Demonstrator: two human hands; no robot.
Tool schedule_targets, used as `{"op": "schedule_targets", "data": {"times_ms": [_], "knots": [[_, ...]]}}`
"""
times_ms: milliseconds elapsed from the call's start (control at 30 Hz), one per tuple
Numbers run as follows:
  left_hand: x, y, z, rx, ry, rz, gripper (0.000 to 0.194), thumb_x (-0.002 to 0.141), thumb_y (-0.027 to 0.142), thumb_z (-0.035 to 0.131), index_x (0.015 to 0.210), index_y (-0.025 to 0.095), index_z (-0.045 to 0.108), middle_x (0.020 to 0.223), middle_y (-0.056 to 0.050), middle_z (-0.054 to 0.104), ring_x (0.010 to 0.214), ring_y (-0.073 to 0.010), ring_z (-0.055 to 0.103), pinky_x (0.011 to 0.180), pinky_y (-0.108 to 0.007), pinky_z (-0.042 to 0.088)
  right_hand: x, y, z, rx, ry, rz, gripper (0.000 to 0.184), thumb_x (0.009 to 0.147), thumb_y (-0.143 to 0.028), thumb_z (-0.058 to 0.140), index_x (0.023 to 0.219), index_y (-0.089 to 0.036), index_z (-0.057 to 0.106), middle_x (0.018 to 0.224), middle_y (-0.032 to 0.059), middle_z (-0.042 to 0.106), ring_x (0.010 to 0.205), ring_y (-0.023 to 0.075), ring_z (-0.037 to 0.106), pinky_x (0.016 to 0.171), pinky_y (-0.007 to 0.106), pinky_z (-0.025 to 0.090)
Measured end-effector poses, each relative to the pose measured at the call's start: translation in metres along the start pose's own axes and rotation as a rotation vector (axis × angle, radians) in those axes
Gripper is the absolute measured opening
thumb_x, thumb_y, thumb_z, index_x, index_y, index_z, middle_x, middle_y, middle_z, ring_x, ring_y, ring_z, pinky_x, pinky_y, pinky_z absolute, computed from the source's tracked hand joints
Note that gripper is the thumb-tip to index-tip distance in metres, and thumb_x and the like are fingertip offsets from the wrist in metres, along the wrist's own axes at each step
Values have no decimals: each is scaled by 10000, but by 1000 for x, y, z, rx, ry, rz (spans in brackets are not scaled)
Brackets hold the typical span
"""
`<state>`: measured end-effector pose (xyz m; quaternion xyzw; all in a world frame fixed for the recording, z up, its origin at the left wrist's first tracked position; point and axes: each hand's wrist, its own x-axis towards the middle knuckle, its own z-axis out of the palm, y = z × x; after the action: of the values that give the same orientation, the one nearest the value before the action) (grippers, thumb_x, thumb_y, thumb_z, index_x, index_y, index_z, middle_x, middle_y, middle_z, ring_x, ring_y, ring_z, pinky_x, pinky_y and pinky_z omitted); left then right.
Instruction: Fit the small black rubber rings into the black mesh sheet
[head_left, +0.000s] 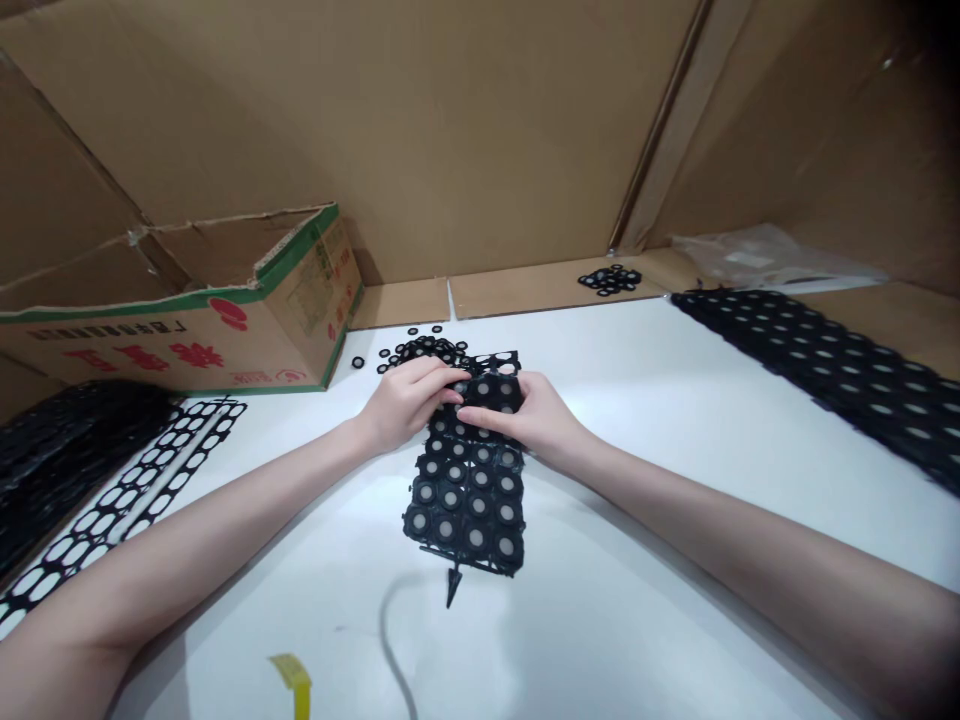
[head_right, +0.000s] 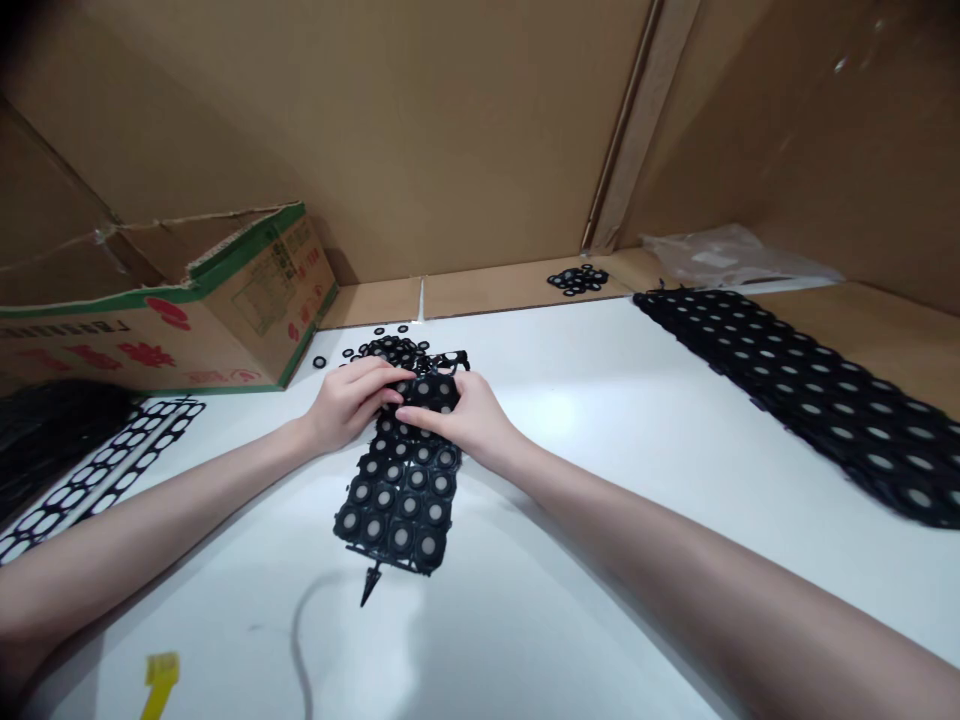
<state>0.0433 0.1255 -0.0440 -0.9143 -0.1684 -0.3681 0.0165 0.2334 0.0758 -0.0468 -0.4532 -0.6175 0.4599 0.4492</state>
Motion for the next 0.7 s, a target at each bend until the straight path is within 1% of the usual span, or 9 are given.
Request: {"op": "schedule_targets", "data": {"times_ms": [67, 133, 200, 267, 333, 400, 500, 567, 700], "knots": [[0, 2, 1, 11, -1, -1, 201, 948, 235, 463, 1055, 154, 612, 848, -70, 675, 769, -162, 616, 713, -278, 498, 0, 0, 0, -39, 13, 15, 301, 625, -385, 768, 761, -150, 636, 707, 20, 625, 653, 163, 551, 605, 296, 428], [1, 3, 2, 19, 10, -11, 202, 947, 238, 467, 1078, 163, 601, 837, -60, 694, 781, -169, 629, 734, -292, 492, 0, 0, 0, -68, 29, 24, 305, 620, -415, 764, 672, -160, 604, 622, -2, 582, 586, 146, 516, 547, 282, 396], [2, 5, 2, 24, 27, -26, 195, 943, 230, 478, 1095, 169, 584, 845, -48, 712, 786, -169, 639, 764, -306, 479, 0, 0, 0, -77, 45, 25, 315, 616, -422, 764, 624, -168, 578, 588, -10, 568, 562, 144, 510, 524, 278, 388], [3, 6, 2, 48, 29, -40, 169, 941, 215, 480, 1066, 170, 584, 884, -47, 723, 795, -165, 644, 816, -327, 454, 0, 0, 1, -65, 55, 1, 282, 630, -398, 759, 670, -162, 608, 649, 13, 625, 614, 168, 561, 570, 298, 434], [4, 7, 2, 103, 22, -39, 148, 939, 213, 479, 1002, 169, 605, 924, -59, 717, 840, -176, 634, 852, -352, 426, 0, 1, 1, -49, 65, -44, 262, 658, -359, 743, 791, -152, 655, 787, 52, 692, 734, 205, 621, 682, 335, 484], [5, 9, 2, 180, 33, -30, 154, 935, 219, 481, 942, 173, 628, 939, -71, 700, 895, -198, 601, 852, -368, 409, -1, 1, 2, -49, 70, -67, 271, 679, -340, 728, 860, -148, 669, 866, 75, 713, 813, 229, 645, 751, 359, 497], [7, 11, 4, 276, 77, 13, 173, 929, 188, 468, 879, 180, 634, 892, -69, 673, 885, -207, 549, 836, -379, 387, -1, 0, 3, -75, 65, -52, 261, 696, -349, 713, 853, -145, 670, 852, 81, 717, 803, 242, 652, 729, 370, 505], [7, 11, 6, 276, 77, 15, 193, 924, 144, 443, 846, 175, 616, 849, -59, 659, 854, -201, 533, 833, -384, 372, -1, -1, 3, -114, 56, -51, 247, 699, -336, 709, 842, -139, 667, 847, 86, 716, 794, 249, 651, 721, 381, 507], [9, 8, 7, 141, 49, -127, 235, 932, 122, 398, 790, 174, 577, 787, -38, 621, 807, -184, 525, 822, -377, 367, -1, -4, 3, -154, 44, -115, 255, 695, -266, 712, 915, -149, 654, 956, 86, 714, 903, 267, 646, 812, 408, 504]]}}
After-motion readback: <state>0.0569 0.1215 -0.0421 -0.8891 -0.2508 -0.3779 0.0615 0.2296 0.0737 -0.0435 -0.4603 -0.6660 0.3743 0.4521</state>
